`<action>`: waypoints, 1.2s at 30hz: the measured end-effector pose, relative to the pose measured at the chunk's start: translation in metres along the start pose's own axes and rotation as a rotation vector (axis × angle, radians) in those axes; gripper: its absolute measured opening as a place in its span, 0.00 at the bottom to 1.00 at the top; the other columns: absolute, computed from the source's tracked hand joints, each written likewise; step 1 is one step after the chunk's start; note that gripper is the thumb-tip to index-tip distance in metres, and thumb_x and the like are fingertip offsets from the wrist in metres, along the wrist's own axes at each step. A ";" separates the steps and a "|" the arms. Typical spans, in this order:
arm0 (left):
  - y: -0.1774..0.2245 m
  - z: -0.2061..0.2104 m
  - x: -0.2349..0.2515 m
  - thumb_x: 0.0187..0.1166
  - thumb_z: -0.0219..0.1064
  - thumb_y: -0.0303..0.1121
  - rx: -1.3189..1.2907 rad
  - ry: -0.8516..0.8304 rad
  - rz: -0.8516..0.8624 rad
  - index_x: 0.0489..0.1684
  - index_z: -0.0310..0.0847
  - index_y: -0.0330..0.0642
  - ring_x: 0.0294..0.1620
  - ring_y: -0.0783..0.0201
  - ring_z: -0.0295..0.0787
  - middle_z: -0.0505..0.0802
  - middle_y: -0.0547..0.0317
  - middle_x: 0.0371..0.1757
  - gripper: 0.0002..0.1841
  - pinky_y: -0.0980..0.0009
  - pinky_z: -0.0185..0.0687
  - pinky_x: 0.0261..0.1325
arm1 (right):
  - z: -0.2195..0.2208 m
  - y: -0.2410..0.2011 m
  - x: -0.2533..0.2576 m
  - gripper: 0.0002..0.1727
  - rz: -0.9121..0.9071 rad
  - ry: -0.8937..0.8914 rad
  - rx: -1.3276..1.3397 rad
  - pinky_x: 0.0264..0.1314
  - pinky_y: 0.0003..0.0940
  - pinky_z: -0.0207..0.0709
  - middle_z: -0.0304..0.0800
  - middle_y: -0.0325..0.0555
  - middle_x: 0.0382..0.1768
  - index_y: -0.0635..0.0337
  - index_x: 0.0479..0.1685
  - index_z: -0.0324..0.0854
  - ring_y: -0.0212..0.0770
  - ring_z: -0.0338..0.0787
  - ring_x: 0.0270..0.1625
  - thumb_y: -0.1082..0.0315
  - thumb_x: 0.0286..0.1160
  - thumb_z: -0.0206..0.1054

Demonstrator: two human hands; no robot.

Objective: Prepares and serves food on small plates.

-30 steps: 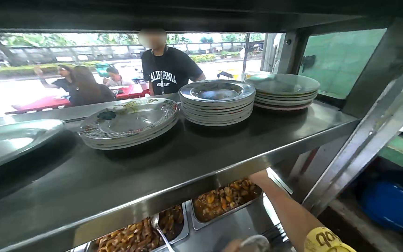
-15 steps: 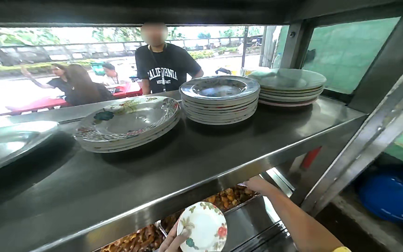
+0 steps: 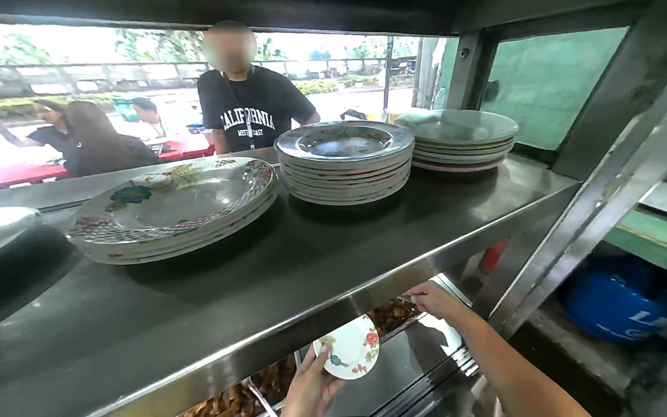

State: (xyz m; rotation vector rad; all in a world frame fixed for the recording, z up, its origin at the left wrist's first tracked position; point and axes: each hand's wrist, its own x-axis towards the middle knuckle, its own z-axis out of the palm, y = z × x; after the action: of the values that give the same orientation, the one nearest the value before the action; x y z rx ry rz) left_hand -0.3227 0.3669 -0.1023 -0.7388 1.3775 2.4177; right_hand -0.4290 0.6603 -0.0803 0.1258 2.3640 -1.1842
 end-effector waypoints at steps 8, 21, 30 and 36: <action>-0.019 0.027 0.040 0.96 0.40 0.47 -0.145 -0.109 -0.083 0.86 0.57 0.43 0.56 0.47 0.92 0.88 0.40 0.63 0.26 0.53 0.90 0.55 | -0.013 -0.035 -0.039 0.18 -0.176 -0.051 -0.149 0.45 0.31 0.74 0.86 0.48 0.48 0.58 0.68 0.85 0.32 0.77 0.37 0.71 0.89 0.54; -0.017 0.032 0.051 0.95 0.39 0.52 -0.204 -0.073 -0.119 0.75 0.69 0.36 0.50 0.45 0.94 0.91 0.37 0.57 0.29 0.53 0.92 0.49 | 0.008 -0.056 -0.095 0.32 -0.206 0.215 -0.815 0.65 0.64 0.78 0.90 0.59 0.65 0.31 0.85 0.73 0.64 0.90 0.64 0.74 0.88 0.47; -0.013 0.021 0.041 0.95 0.40 0.51 -0.118 -0.060 -0.103 0.76 0.70 0.38 0.51 0.43 0.94 0.90 0.37 0.59 0.28 0.49 0.93 0.48 | 0.000 -0.061 -0.083 0.25 -0.086 0.158 -0.636 0.78 0.64 0.70 0.87 0.59 0.69 0.39 0.83 0.77 0.62 0.83 0.74 0.66 0.93 0.46; -0.005 0.003 0.006 0.96 0.38 0.48 -0.061 -0.005 -0.107 0.72 0.71 0.37 0.44 0.47 0.95 0.92 0.39 0.52 0.26 0.53 0.93 0.42 | 0.002 -0.053 0.015 0.23 0.095 0.283 -0.775 0.75 0.63 0.72 0.82 0.64 0.72 0.61 0.79 0.75 0.64 0.80 0.76 0.65 0.92 0.50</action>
State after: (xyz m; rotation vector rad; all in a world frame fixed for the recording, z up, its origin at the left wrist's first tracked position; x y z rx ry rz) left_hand -0.3270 0.3720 -0.1078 -0.7998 1.2349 2.3854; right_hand -0.4568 0.6244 -0.0499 0.1427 2.8480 -0.1542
